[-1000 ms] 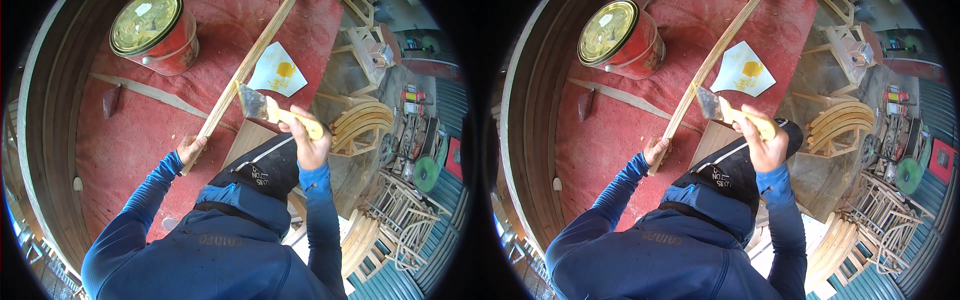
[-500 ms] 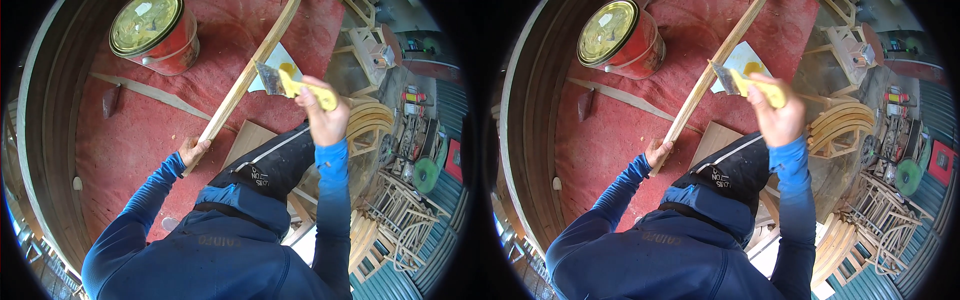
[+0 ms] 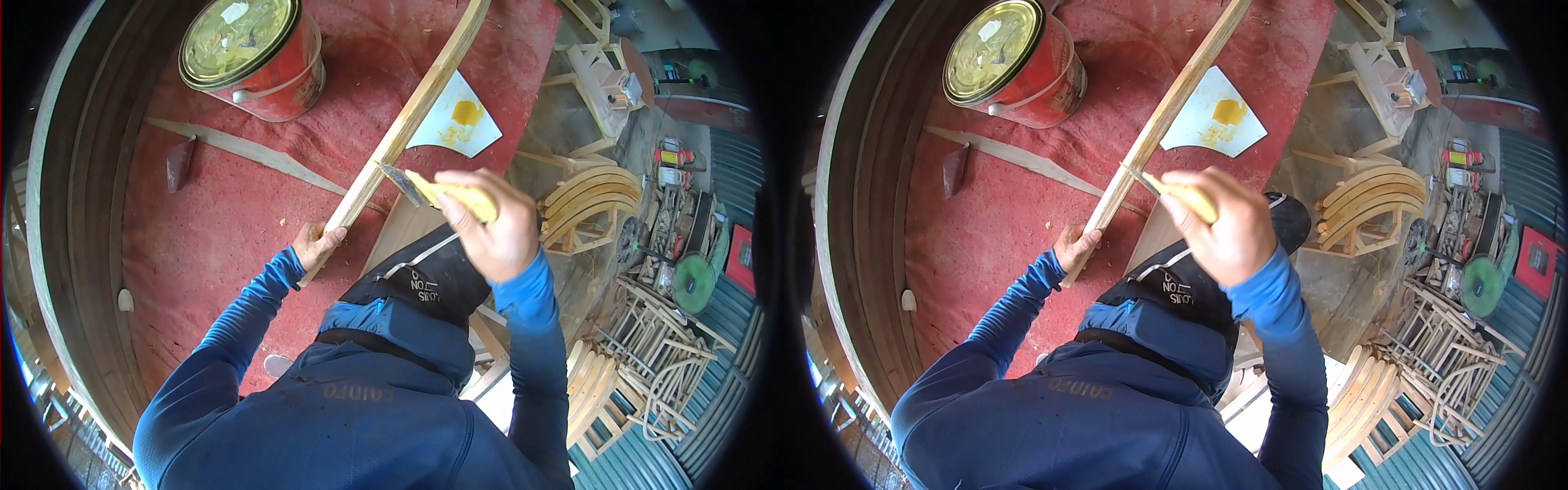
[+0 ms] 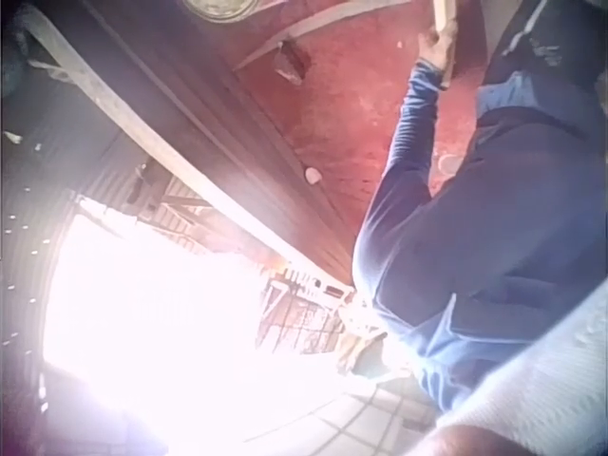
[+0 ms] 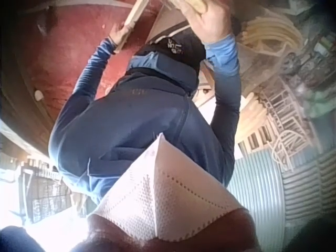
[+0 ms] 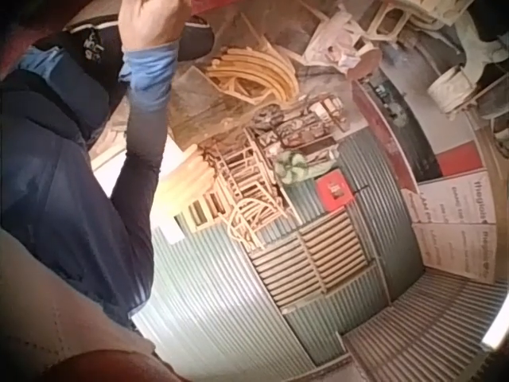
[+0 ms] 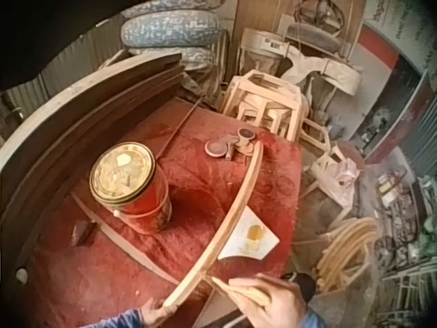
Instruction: Apply yellow glue to curved wooden furniture parts using a handheld scraper.
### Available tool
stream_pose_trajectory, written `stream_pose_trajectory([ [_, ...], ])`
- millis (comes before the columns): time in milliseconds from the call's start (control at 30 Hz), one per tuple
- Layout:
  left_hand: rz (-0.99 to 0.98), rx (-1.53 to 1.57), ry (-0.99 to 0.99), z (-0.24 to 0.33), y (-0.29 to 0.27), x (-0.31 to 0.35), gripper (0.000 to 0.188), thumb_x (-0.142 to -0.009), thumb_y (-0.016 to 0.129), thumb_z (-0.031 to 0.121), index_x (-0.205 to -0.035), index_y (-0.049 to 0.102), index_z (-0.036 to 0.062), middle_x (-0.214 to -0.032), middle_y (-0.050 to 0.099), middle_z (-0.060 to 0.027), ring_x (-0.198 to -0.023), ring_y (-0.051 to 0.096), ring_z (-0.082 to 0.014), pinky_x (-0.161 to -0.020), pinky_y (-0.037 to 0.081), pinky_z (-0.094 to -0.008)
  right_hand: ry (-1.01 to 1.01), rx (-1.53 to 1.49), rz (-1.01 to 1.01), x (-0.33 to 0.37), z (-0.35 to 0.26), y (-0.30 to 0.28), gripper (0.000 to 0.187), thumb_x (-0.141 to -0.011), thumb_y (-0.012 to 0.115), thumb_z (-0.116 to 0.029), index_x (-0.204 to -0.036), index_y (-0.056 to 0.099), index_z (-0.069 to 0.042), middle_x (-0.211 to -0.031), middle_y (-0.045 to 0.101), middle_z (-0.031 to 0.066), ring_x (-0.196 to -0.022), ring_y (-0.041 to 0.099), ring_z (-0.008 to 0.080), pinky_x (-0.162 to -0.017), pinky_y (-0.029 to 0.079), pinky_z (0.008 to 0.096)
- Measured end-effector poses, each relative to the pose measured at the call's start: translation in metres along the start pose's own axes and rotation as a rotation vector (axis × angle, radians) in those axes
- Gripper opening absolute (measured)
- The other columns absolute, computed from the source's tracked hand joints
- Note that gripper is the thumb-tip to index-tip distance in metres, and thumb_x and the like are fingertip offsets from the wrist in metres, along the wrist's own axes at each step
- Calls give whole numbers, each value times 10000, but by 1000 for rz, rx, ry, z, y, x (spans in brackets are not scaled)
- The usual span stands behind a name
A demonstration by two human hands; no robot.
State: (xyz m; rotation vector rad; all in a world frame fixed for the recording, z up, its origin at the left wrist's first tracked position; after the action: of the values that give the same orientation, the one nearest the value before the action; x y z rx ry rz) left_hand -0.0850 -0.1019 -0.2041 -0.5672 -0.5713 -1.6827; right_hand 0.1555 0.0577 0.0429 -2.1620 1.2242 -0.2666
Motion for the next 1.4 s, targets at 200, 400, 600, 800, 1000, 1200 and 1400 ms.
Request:
stream_pose_trajectory([
  [200, 7, -23, 40, 3, 2, -2, 728, -850, 612, 745, -835, 638, 18, -608, 522, -3, -553, 491, -120, -489, 371, -331, 427, -495, 192, -12, 65, -12, 264, -979, 686, -179, -1137, 689, 32, -896, 721, 90, -690, 690, 129, -630, 575, 253],
  [400, -8, -42, -10, 8, 7, -2, 709, -850, 643, 720, -860, 637, 11, -600, 508, -6, -537, 482, -118, -471, 357, -336, 354, -311, 270, -38, 42, -33, 226, -982, 673, -164, -1101, 696, 27, -845, 716, 88, -658, 686, 114, -593, 571, 253],
  [600, -3, -56, -30, 18, 9, 2, 744, -821, 673, 730, -911, 635, -7, -591, 503, -8, -530, 496, -120, -461, 360, -325, 386, -349, 204, -41, 50, -26, 196, -975, 676, -144, -1074, 700, 23, -818, 716, 91, -643, 687, 112, -579, 569, 249],
  [800, 0, -51, -41, 13, 12, 1, 764, -803, 677, 746, -916, 635, -9, -589, 506, -14, -511, 492, -128, -452, 367, -332, 678, -579, 56, -27, 94, -21, 286, -971, 688, -198, -1142, 663, 29, -888, 717, 115, -651, 690, 139, -585, 593, 268],
  [1000, -38, -95, -18, -1, 0, -4, 806, -779, 641, 802, -890, 629, 3, -598, 523, -20, -515, 510, -134, -458, 386, -322, 607, -679, 74, 10, 94, -19, 283, -979, 671, -173, -1173, 645, 32, -915, 712, 124, -685, 685, 146, -598, 590, 277],
  [1200, -81, 90, -35, -6, -10, -7, 714, -838, 591, 762, -884, 630, 50, -643, 557, -31, -557, 560, -153, -490, 446, -317, 498, -738, 250, 34, 93, -26, 281, -991, 645, -119, -1236, 606, 14, -970, 719, 145, -761, 702, 181, -700, 600, 322],
  [1400, -86, 76, -41, -2, 1, -11, 707, -860, 559, 758, -886, 632, 55, -643, 564, -42, -554, 566, -157, -489, 449, -314, 432, -794, 323, 52, 81, -21, 273, -1001, 610, -89, -1250, 588, 21, -1002, 712, 164, -792, 706, 219, -725, 595, 342],
])
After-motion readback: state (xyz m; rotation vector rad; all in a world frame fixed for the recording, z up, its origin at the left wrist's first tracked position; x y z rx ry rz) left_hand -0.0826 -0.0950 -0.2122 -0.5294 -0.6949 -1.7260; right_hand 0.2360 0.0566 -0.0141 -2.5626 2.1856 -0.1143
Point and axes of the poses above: each hand's wrist, its own x-axis away from the middle knuckle, its own y-axis out of the palm, z = x × y, the point moved 3 cm from there along -x, towards the middle knuckle
